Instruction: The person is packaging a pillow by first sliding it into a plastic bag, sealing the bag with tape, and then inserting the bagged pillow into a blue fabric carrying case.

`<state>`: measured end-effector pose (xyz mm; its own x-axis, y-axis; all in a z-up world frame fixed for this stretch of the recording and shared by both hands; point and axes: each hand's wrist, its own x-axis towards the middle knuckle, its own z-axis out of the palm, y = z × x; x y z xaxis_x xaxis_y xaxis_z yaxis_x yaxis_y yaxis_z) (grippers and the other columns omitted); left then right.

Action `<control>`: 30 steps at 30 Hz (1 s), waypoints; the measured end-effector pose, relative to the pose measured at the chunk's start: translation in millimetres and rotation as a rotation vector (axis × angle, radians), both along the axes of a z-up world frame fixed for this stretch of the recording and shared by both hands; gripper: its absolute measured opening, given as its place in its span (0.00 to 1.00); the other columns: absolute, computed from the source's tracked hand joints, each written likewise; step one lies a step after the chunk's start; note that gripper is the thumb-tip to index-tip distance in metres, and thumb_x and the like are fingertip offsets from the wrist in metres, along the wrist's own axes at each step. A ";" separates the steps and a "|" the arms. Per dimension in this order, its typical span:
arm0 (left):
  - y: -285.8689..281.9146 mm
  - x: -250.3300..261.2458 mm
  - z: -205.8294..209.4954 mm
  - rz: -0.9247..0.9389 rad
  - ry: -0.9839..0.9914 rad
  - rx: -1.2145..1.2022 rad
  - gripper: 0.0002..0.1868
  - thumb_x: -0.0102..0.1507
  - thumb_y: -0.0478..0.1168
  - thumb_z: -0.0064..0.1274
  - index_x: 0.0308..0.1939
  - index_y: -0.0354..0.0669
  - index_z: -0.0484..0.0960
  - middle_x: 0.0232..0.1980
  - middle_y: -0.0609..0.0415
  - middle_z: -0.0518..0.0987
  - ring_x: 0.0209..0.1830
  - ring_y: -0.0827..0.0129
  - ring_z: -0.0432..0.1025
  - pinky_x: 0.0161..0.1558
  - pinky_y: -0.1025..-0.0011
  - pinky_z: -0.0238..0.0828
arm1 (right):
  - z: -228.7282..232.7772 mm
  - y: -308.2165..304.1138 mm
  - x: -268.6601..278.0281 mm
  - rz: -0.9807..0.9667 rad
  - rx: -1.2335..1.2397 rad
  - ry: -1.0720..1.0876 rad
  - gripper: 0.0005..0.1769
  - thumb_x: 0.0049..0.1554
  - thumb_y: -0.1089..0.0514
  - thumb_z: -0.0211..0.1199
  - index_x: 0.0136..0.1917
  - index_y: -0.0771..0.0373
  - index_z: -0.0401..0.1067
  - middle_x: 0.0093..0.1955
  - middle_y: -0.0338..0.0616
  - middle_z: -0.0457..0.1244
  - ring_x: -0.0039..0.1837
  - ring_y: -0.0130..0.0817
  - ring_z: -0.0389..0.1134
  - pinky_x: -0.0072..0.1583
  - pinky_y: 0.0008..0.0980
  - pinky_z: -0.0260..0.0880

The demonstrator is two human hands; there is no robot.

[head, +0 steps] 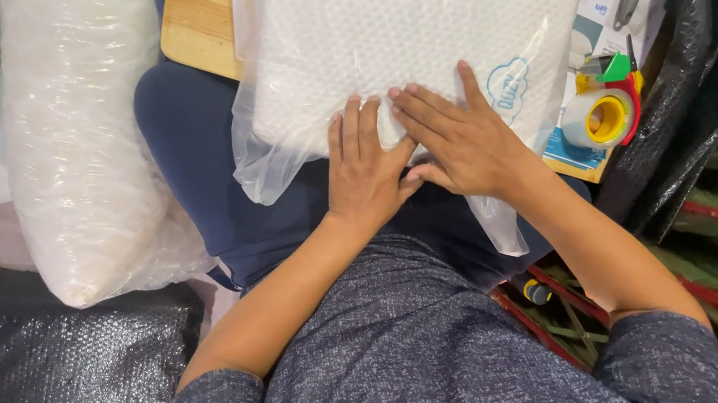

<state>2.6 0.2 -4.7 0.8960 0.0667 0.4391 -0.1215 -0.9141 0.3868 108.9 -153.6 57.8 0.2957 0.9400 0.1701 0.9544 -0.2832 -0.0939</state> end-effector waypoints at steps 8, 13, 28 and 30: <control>2.6 -2.6 0.3 -0.044 0.002 0.038 0.27 0.57 0.61 0.61 0.57 0.62 0.78 0.71 0.50 0.62 0.75 0.33 0.52 0.70 0.37 0.55 | -6.5 -6.3 2.4 0.032 0.046 -0.039 0.39 0.67 0.31 0.46 0.72 0.64 0.69 0.75 0.52 0.61 0.78 0.46 0.59 0.76 0.69 0.45; 7.0 -3.3 6.1 -0.048 0.068 0.069 0.29 0.57 0.61 0.62 0.60 0.63 0.78 0.75 0.49 0.61 0.77 0.36 0.50 0.73 0.40 0.47 | -5.8 -15.8 0.0 0.017 0.053 -0.127 0.35 0.66 0.33 0.50 0.72 0.61 0.69 0.77 0.49 0.61 0.79 0.49 0.57 0.76 0.70 0.45; 42.1 -2.3 10.9 -0.185 0.205 0.229 0.39 0.67 0.67 0.46 0.77 0.58 0.64 0.78 0.55 0.62 0.78 0.52 0.53 0.72 0.55 0.53 | 3.8 -33.1 -14.4 -0.124 -0.060 -0.050 0.42 0.65 0.29 0.42 0.82 0.53 0.55 0.82 0.44 0.55 0.84 0.47 0.47 0.78 0.73 0.30; 47.6 0.8 11.3 -0.235 0.232 0.273 0.39 0.68 0.66 0.44 0.79 0.56 0.62 0.79 0.56 0.61 0.77 0.53 0.52 0.71 0.56 0.51 | 2.3 -38.2 -14.9 -0.176 -0.103 -0.114 0.41 0.65 0.28 0.42 0.82 0.53 0.57 0.80 0.41 0.58 0.85 0.45 0.47 0.78 0.72 0.27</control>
<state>3.3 47.8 6.6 0.9500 -0.2417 0.1977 -0.2770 -0.9446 0.1761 93.9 -191.8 60.1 0.4406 0.8899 0.1178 0.8925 -0.4484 0.0493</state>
